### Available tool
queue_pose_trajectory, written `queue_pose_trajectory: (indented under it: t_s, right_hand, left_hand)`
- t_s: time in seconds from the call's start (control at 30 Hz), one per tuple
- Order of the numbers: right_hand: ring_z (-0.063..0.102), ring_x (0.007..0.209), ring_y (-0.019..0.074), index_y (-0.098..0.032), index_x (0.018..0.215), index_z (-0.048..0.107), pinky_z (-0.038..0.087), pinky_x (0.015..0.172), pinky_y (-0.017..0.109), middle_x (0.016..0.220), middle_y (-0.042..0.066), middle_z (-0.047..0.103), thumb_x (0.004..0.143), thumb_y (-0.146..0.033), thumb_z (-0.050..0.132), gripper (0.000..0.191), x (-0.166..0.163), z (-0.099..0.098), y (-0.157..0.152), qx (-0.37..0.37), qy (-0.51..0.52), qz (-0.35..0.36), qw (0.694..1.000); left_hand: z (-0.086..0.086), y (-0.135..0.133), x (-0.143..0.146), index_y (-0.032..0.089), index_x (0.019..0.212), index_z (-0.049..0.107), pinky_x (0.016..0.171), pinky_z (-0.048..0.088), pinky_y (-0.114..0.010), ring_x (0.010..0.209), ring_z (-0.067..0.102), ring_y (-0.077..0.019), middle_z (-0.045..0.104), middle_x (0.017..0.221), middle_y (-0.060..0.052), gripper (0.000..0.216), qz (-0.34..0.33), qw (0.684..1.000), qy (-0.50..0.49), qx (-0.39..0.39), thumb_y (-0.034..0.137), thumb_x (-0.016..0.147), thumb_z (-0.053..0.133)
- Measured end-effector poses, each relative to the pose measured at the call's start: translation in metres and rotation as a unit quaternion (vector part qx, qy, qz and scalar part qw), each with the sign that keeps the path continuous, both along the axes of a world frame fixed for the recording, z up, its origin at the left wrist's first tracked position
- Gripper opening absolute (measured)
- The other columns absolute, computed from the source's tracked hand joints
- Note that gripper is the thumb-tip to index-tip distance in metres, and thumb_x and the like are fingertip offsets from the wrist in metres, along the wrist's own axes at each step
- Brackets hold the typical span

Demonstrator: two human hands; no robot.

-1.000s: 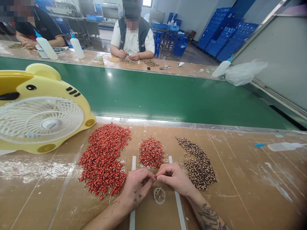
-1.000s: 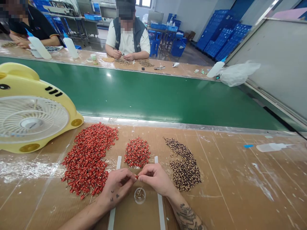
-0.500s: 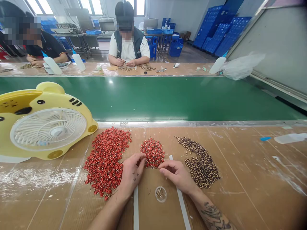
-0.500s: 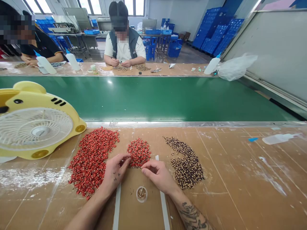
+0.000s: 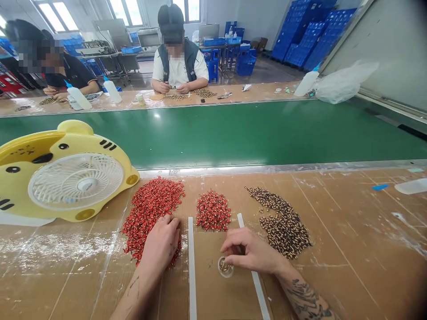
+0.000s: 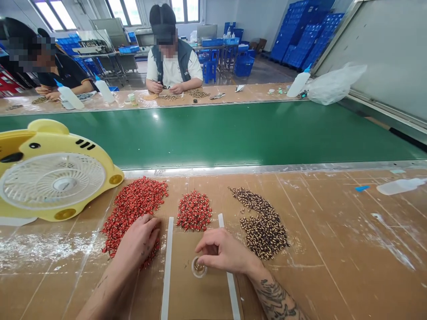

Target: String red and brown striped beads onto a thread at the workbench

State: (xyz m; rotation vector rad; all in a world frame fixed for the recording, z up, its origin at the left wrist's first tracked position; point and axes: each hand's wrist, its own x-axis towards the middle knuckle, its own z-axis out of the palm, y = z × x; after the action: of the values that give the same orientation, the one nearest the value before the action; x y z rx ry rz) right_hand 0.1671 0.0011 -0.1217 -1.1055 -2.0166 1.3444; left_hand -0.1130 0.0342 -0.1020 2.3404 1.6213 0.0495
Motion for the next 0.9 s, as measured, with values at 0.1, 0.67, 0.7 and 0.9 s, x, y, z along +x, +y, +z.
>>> queue_pose_trajectory:
  t_s: [0.1, 0.67, 0.7, 0.9]
  right_hand:
    - [0.058, 0.066, 0.0142, -0.019, 0.079, 0.075, 0.042, 0.061, 0.023, 0.070, 0.001, 0.064, 0.084, -0.026, 0.073, 0.010, 0.001, -0.002, 0.000, 0.009, 0.000, 0.018, 1.000]
    - [0.056, 0.065, 0.0137, -0.017, 0.076, 0.072, 0.040, 0.061, 0.024, 0.070, 0.001, 0.064, 0.086, -0.025, 0.072, 0.013, 0.003, -0.002, -0.002, 0.040, -0.018, 0.028, 0.999]
    - [0.056, 0.065, 0.0138, -0.017, 0.076, 0.072, 0.040, 0.061, 0.024, 0.070, 0.001, 0.064, 0.086, -0.025, 0.071, 0.013, 0.003, -0.003, -0.002, 0.043, -0.019, 0.028, 0.998]
    - [0.057, 0.066, 0.0143, -0.018, 0.078, 0.072, 0.041, 0.064, 0.025, 0.071, 0.001, 0.063, 0.089, -0.030, 0.070, 0.017, 0.006, -0.003, -0.001, 0.062, -0.027, 0.047, 0.997]
  left_hand:
    - [-0.002, 0.002, 0.000, 0.018, 0.082, 0.064, 0.073, 0.044, -0.030, 0.081, 0.061, -0.0214, 0.063, 0.084, -0.007, 0.027, -0.001, 1.000, -0.012, -0.022, 0.010, 0.092, 0.041]
    - [0.002, 0.016, -0.001, 0.018, 0.075, 0.062, 0.067, 0.041, -0.027, 0.074, 0.059, -0.0191, 0.060, 0.081, -0.006, 0.024, -0.054, 0.997, -0.037, -0.032, 0.006, 0.086, 0.044]
    - [0.002, 0.016, -0.001, 0.018, 0.073, 0.061, 0.067, 0.041, -0.028, 0.073, 0.058, -0.0193, 0.060, 0.081, -0.006, 0.023, -0.056, 0.997, -0.040, -0.025, 0.006, 0.085, 0.044]
    - [0.005, 0.013, 0.008, 0.017, 0.077, 0.064, 0.062, 0.040, -0.025, 0.065, 0.054, -0.0149, 0.060, 0.072, -0.001, 0.015, 0.016, 0.958, -0.273, -0.089, 0.010, 0.080, 0.051]
